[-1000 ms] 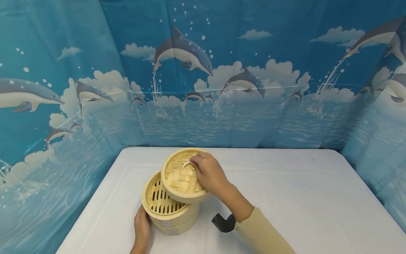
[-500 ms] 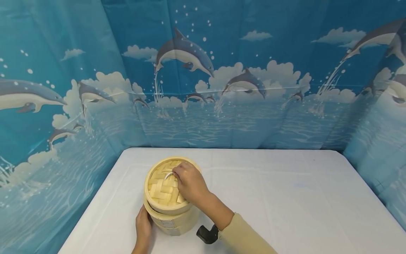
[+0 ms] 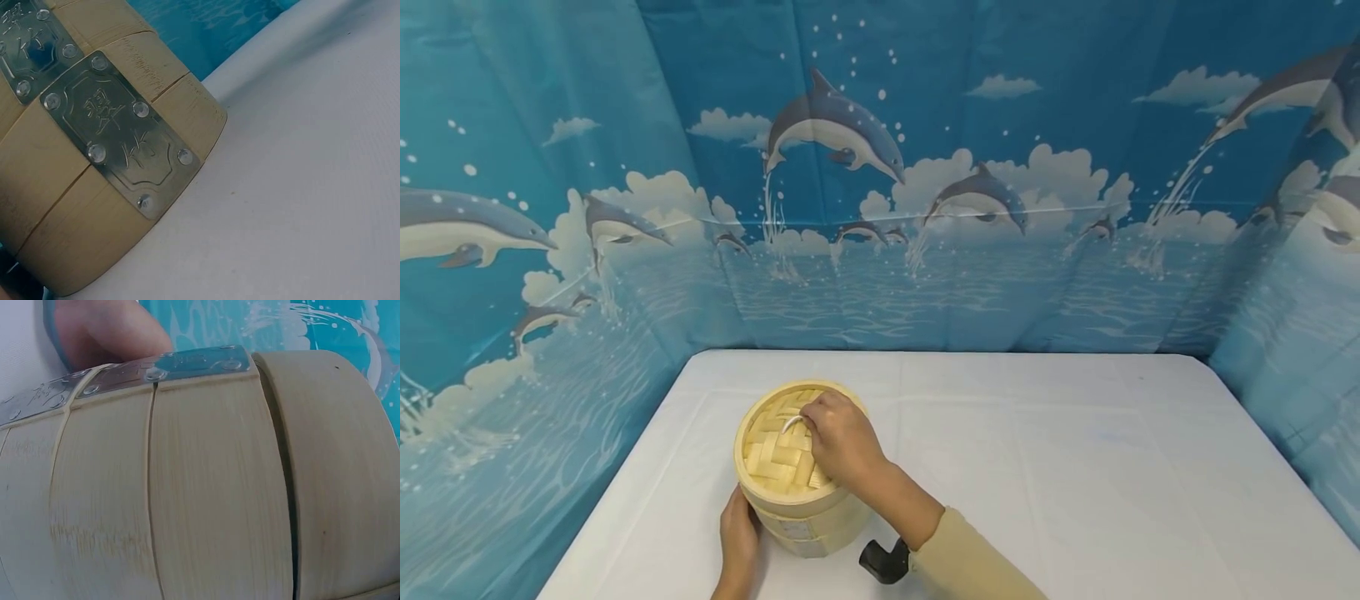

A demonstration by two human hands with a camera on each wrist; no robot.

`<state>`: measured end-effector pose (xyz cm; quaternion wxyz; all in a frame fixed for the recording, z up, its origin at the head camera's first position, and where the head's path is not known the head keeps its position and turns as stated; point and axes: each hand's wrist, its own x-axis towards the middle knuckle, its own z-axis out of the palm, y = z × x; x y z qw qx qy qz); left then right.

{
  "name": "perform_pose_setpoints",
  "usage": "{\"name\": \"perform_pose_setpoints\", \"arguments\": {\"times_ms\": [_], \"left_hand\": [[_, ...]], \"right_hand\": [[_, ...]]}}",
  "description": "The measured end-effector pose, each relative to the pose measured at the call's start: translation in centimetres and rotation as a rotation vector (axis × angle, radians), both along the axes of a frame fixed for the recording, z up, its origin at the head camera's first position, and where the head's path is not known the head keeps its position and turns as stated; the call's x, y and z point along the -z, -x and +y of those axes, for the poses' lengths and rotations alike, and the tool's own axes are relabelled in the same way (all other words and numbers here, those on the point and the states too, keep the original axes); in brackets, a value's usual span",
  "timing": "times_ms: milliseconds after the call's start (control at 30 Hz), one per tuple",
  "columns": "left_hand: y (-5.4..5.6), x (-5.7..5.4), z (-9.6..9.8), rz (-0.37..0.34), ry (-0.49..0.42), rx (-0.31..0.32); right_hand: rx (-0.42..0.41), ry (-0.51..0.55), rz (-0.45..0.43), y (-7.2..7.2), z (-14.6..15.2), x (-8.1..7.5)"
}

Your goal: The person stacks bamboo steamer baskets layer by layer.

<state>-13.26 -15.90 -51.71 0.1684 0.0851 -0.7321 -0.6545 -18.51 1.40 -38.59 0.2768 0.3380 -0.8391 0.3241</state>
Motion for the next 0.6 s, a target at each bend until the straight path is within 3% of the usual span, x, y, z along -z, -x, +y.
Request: {"name": "perform_pose_setpoints", "arguments": {"times_ms": [400,600], "left_hand": [[-0.11,0.03,0.0,-0.027,-0.004,-0.004],[-0.28,-0.1,0.0,-0.032,0.002,0.009]], "right_hand": [[-0.008,-0.036,-0.052,-0.42,-0.17,-0.44],[-0.013,-0.004,-0.096,-0.51,0.41,-0.4]]}}
